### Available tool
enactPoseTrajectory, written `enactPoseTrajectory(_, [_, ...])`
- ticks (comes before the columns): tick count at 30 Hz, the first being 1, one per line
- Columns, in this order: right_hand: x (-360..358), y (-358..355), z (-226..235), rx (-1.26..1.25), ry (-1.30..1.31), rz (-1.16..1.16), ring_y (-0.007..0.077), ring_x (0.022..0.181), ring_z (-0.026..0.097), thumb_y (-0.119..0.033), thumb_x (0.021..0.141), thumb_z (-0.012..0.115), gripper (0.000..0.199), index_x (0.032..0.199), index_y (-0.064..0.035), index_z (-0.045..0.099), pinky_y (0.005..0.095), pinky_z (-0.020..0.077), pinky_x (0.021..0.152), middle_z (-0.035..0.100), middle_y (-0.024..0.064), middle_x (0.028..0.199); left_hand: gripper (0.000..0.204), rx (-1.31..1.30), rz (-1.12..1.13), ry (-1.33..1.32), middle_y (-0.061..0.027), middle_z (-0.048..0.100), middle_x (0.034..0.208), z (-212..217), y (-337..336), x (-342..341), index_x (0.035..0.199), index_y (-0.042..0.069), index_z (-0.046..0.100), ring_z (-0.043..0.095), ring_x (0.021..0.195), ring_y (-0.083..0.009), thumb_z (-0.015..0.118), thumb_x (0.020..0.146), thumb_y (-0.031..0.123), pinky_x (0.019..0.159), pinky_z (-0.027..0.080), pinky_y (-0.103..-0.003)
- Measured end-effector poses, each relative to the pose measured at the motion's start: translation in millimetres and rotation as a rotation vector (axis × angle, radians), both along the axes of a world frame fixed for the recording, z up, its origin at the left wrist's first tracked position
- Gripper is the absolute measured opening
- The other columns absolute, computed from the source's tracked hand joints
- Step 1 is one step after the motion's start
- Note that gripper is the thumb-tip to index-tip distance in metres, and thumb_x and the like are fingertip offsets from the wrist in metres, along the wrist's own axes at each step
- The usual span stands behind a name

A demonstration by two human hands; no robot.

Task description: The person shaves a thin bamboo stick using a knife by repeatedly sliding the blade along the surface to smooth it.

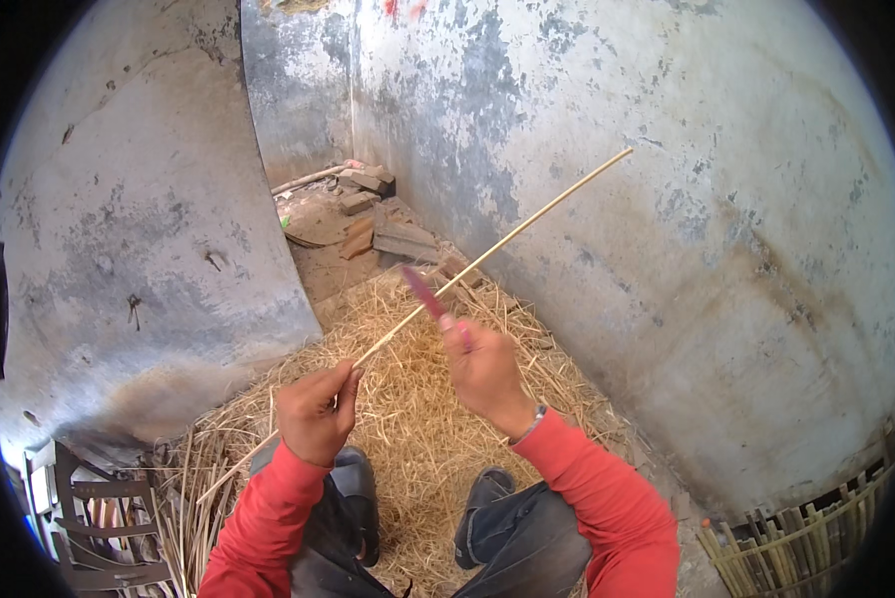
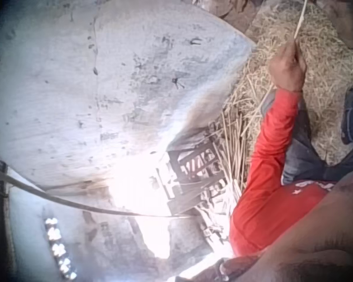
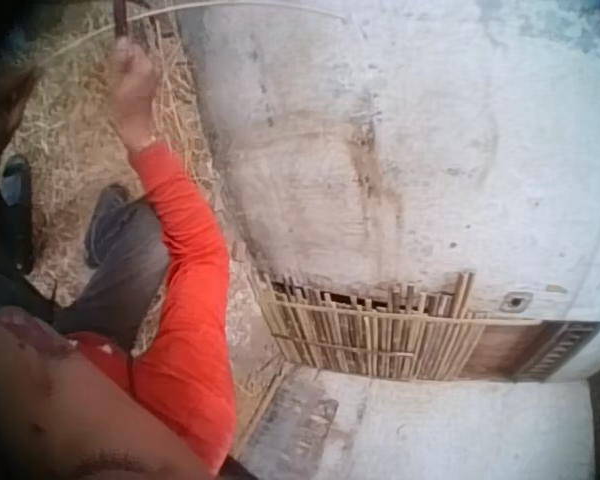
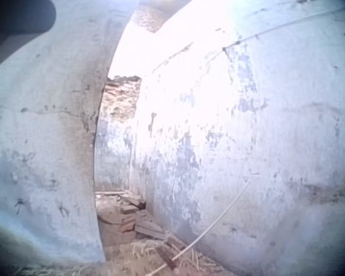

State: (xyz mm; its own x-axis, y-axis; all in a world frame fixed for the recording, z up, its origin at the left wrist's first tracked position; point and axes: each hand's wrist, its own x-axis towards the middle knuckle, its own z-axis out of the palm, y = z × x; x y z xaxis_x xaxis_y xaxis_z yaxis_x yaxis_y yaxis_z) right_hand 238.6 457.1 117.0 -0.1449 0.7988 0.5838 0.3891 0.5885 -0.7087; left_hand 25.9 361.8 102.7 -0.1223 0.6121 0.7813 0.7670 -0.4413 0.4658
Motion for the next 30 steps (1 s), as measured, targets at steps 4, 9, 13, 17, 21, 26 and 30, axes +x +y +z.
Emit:
enactPoseTrajectory(4, [-17.4,-17.4,2.8,-0.116,-0.093,0.166,0.0188,0.049,0.042,-0.036,0.110,0.054,0.050,0.074,-0.0013,0.059,0.0406,0.0365,0.049,0.046,0.0140,0.057,0.011,0.011,-0.020,-0.052,-0.0170,0.068,0.072,-1.9,3.0,3.8,0.098,0.001,0.078,0.064,0.055,-0.0283,0.080,0.087,0.002,0.053,0.048,-0.035])
enactPoseTrajectory(9, [-17.8,-13.9,-8.4,-0.161,-0.055,0.224,0.0119,0.050,0.039,-0.034,0.110,0.054,0.047,0.076,-0.0019,0.056,0.0339,0.0341,0.048,0.040,0.0032,0.053,0.010,-0.057,-0.003,-0.070,-0.0159,0.067,0.070,3.1,-1.0,4.1,0.096,0.002,0.078,0.061,0.053,-0.0256,0.080,0.087,0.003,0.052,0.046,-0.034])
enactPoseTrajectory(13, [-14.1,-17.7,20.0,-0.688,0.210,0.497,0.0061,0.048,0.038,-0.041,0.110,0.052,0.049,0.071,-0.0112,0.049,0.0259,0.0296,0.043,0.036,-0.0058,0.055,0.010,-0.070,-0.038,-0.098,-0.0155,0.067,0.070,3.7,0.3,1.5,0.096,0.002,0.079,0.060,0.052,-0.0244,0.080,0.086,0.003,0.051,0.045,-0.034])
enactPoseTrajectory(17, [-2.5,-15.5,42.4,-0.773,0.351,0.399,0.0041,0.052,0.037,-0.040,0.111,0.052,0.050,0.069,-0.0131,0.049,0.0254,0.0303,0.047,0.043,-0.0067,0.060,0.011,-0.079,-0.010,-0.044,-0.0151,0.068,0.071,-2.1,-0.2,-3.8,0.097,0.003,0.079,0.062,0.053,-0.0241,0.081,0.086,0.003,0.052,0.047,-0.033])
enactPoseTrajectory(21, [38.9,32.1,13.4,-0.364,0.324,0.117,0.0034,0.052,0.037,-0.040,0.111,0.052,0.051,0.069,-0.0123,0.048,0.0269,0.0295,0.047,0.043,-0.0056,0.060,0.013,-0.054,-0.011,-0.013,-0.0138,0.071,0.075,0.1,1.8,-2.2,0.097,0.004,0.080,0.066,0.058,-0.0256,0.082,0.084,0.003,0.053,0.049,-0.033])
enactPoseTrajectory(26, [77.3,65.2,7.4,-0.120,0.439,-0.236,0.0042,0.042,0.037,-0.045,0.110,0.052,0.050,0.070,-0.0158,0.046,0.0237,0.0261,0.038,0.042,-0.0067,0.055,0.018,0.010,0.003,0.064,-0.0121,0.072,0.076,2.2,-1.7,-7.5,0.099,0.006,0.080,0.068,0.061,-0.0278,0.082,0.082,0.001,0.054,0.050,-0.034])
enactPoseTrajectory(30, [82.2,63.9,5.1,-0.103,0.422,-0.286,0.0043,0.047,0.038,-0.044,0.111,0.052,0.051,0.070,-0.0136,0.047,0.0247,0.0297,0.043,0.042,-0.0064,0.056,0.023,0.075,0.027,0.143,-0.0106,0.072,0.077,7.8,-5.0,-2.6,0.101,0.008,0.081,0.068,0.062,-0.0273,0.083,0.079,-0.001,0.055,0.051,-0.035])
